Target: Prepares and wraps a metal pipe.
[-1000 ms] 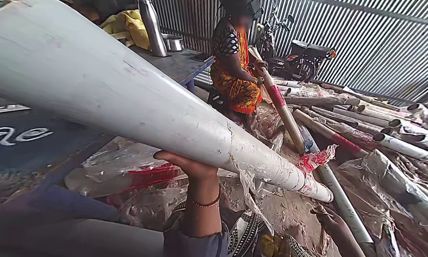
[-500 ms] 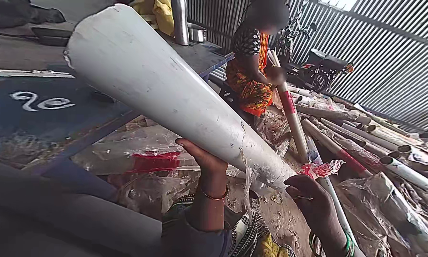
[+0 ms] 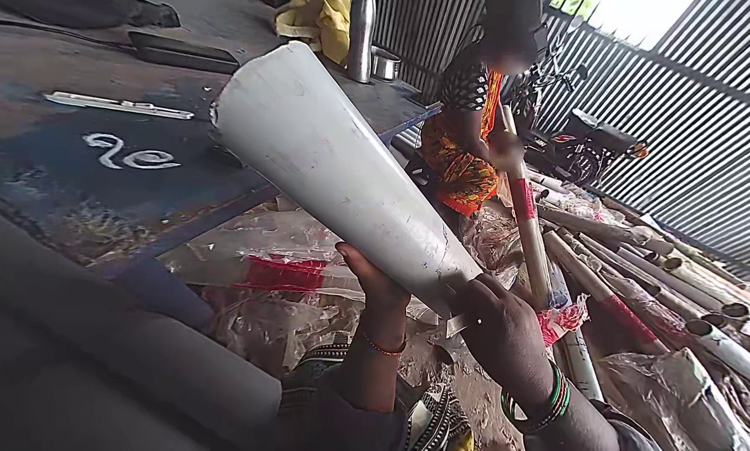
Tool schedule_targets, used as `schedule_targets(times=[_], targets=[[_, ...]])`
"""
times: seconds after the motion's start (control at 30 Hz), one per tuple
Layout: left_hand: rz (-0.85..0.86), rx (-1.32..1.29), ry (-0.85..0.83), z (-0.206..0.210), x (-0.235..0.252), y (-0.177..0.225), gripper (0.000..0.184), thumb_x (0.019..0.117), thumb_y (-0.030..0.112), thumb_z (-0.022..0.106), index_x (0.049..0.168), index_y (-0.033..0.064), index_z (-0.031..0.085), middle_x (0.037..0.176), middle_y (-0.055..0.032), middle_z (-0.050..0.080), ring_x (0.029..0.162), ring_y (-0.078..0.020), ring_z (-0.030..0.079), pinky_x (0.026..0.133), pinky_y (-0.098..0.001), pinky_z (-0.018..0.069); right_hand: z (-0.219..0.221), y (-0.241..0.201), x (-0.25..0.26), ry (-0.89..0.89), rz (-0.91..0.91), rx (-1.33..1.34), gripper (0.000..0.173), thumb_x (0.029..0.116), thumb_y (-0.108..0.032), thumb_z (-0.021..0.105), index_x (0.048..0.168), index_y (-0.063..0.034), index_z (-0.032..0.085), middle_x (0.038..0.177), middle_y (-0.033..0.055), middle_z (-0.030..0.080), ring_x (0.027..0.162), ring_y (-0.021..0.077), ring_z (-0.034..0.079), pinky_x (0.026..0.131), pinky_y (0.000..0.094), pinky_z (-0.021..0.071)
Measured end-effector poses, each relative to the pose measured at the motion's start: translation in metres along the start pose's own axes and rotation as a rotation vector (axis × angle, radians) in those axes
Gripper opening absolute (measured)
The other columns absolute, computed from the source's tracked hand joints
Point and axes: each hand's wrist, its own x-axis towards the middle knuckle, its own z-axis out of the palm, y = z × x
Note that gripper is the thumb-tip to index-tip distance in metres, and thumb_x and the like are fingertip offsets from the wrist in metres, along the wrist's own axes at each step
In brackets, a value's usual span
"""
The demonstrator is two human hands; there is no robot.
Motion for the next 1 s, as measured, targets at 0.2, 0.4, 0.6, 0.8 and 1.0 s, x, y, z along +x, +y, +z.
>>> schedule_targets(times=[0.2,0.4,0.6,0.8,1.0], targets=[[0.008,-0.09,-0.072,-0.008,0.0,-0.003,0.069,0.0782,0.084,0.049,0.111,0.0255,0.067,0.1,0.0054,0.073,0.097,-0.0076,0.07,0.083,-0.0326,0.0596,-0.011,0.011,-0.013,0.006,0.006,0.109,0.024,0.0937,-0.026,0.058,0.078,-0.0085,0.064,0.07,0.0045,0.059,0.059,0.0144,0.059,0.049,0.0274,0.0438],[0.08,-0.072,-0.222,-0.014,-0.001,-0.005,0.062,0.0762,0.078,0.06,0.111,0.0272,0.07,0.102,0.0067,0.074,0.099,-0.0059,0.07,0.086,-0.0311,0.0588,-0.03,0.024,-0.028,0.012,0.039,0.131,0.03,0.0996,-0.032,0.055,0.079,-0.0105,0.063,0.072,0.0027,0.059,0.062,0.0086,0.056,0.053,0.0216,0.0433],[0.053,-0.215,-0.361,-0.04,-0.006,-0.018,0.055,0.089,0.07,0.054,0.119,0.0264,0.069,0.114,0.0062,0.072,0.112,-0.0072,0.066,0.096,-0.0325,0.0542,-0.048,0.026,-0.038,0.028,0.027,0.094,0.029,0.1001,-0.033,0.056,0.08,-0.0127,0.06,0.073,0.0018,0.059,0.063,0.007,0.056,0.054,0.0196,0.0422],[0.057,-0.2,-0.388,-0.031,-0.022,-0.012,0.052,0.0948,0.067,0.047,0.118,0.0261,0.069,0.112,0.0078,0.073,0.111,-0.0038,0.066,0.095,-0.0287,0.0539,-0.068,0.025,-0.046,0.037,0.017,0.082,0.031,0.1027,-0.037,0.055,0.083,-0.0126,0.058,0.073,0.0012,0.056,0.065,0.0032,0.054,0.057,0.0138,0.0406],[0.079,-0.2,-0.391,-0.03,-0.019,-0.014,0.049,0.0923,0.066,0.054,0.12,0.027,0.069,0.114,0.0077,0.073,0.112,-0.0045,0.066,0.096,-0.0288,0.0539,-0.081,0.036,-0.048,0.054,0.135,0.461,0.038,0.1028,-0.051,0.054,0.1,-0.015,0.066,0.086,-0.0127,0.063,0.079,-0.0149,0.055,0.072,0.0036,0.0448]])
